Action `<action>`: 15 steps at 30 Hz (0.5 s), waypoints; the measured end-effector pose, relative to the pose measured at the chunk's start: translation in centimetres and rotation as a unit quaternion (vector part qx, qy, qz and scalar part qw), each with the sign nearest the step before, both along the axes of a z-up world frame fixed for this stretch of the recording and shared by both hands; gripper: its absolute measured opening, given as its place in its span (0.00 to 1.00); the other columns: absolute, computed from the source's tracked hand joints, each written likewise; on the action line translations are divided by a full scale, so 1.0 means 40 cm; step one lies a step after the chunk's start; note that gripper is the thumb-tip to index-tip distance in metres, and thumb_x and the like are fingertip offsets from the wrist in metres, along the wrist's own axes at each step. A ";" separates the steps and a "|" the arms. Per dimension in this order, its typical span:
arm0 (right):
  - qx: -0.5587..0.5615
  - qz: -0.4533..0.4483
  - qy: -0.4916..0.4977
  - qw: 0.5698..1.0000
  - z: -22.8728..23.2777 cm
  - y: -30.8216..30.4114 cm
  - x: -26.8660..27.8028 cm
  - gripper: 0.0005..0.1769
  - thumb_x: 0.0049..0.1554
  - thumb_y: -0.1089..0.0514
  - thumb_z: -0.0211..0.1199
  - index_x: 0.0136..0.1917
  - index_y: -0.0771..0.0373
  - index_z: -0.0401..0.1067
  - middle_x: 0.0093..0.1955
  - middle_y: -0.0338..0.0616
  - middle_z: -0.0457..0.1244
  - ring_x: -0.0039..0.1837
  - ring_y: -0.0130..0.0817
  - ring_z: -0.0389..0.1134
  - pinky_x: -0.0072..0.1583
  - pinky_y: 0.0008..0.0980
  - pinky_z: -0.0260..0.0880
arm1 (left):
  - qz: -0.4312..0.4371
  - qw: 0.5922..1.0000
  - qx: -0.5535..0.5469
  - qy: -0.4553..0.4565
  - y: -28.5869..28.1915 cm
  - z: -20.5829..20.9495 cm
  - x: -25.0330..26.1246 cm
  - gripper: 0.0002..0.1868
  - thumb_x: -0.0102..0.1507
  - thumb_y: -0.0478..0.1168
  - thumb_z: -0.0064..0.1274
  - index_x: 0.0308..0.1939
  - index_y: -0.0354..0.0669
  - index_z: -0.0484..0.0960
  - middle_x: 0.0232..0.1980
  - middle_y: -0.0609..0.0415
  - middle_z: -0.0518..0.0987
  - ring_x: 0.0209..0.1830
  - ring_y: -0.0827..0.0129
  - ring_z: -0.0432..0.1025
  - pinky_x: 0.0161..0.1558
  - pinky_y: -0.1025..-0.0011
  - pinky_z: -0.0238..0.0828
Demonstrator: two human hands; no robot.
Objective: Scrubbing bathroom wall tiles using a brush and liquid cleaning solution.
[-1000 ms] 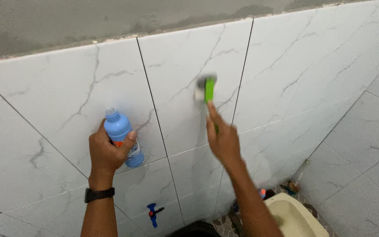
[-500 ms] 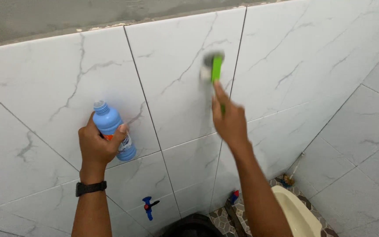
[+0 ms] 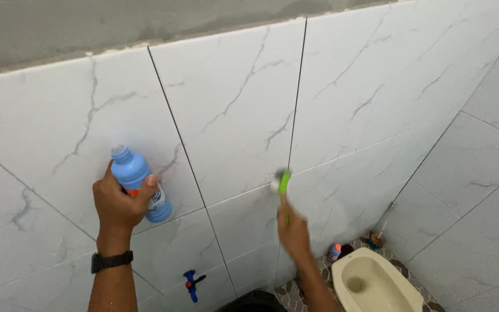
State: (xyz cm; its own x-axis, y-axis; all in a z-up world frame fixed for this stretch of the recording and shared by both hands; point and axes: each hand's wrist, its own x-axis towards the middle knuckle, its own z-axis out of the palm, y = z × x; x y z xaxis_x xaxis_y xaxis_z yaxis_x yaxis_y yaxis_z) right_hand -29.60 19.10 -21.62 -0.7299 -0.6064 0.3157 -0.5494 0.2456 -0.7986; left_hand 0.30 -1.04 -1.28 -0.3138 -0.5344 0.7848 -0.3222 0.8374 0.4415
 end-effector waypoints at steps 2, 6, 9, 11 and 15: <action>0.003 0.004 0.023 1.000 0.274 -0.036 -0.045 0.27 0.66 0.52 0.52 0.78 0.50 0.62 0.25 0.44 0.62 0.24 0.27 0.55 0.26 0.33 0.58 | -0.011 1.000 0.012 0.011 0.016 0.022 -0.006 0.25 0.64 0.62 0.58 0.42 0.42 0.78 0.31 0.55 0.82 0.30 0.68 0.79 0.35 0.69 0.76; -0.140 0.046 0.174 0.974 0.556 -0.050 -0.117 0.25 0.67 0.54 0.55 0.77 0.53 0.64 0.39 0.36 0.68 0.28 0.20 0.60 0.28 0.28 0.62 | 0.021 1.000 0.014 -0.002 -0.008 -0.012 -0.005 0.23 0.64 0.59 0.59 0.41 0.42 0.77 0.30 0.53 0.80 0.28 0.66 0.78 0.34 0.68 0.75; -0.175 0.064 0.197 0.963 0.602 -0.032 -0.089 0.25 0.70 0.54 0.55 0.78 0.53 0.65 0.35 0.40 0.67 0.31 0.20 0.60 0.34 0.28 0.65 | -0.008 0.999 0.031 0.024 0.027 0.019 -0.010 0.23 0.66 0.59 0.58 0.42 0.42 0.77 0.31 0.54 0.82 0.30 0.67 0.80 0.36 0.69 0.77; -0.104 0.037 0.131 0.985 0.446 -0.012 -0.065 0.26 0.67 0.54 0.55 0.78 0.53 0.64 0.31 0.44 0.64 0.30 0.25 0.59 0.33 0.33 0.62 | -0.005 0.999 0.024 0.023 0.019 0.006 -0.009 0.23 0.65 0.59 0.59 0.42 0.41 0.78 0.31 0.53 0.82 0.30 0.66 0.79 0.36 0.68 0.76; -0.003 0.059 -0.035 0.998 -0.093 0.048 -0.018 0.26 0.67 0.52 0.50 0.77 0.55 0.62 0.31 0.42 0.65 0.33 0.26 0.66 0.35 0.33 0.70 | -0.007 1.000 0.015 0.018 0.017 0.010 -0.003 0.23 0.65 0.58 0.60 0.44 0.40 0.78 0.33 0.51 0.82 0.31 0.65 0.79 0.36 0.68 0.76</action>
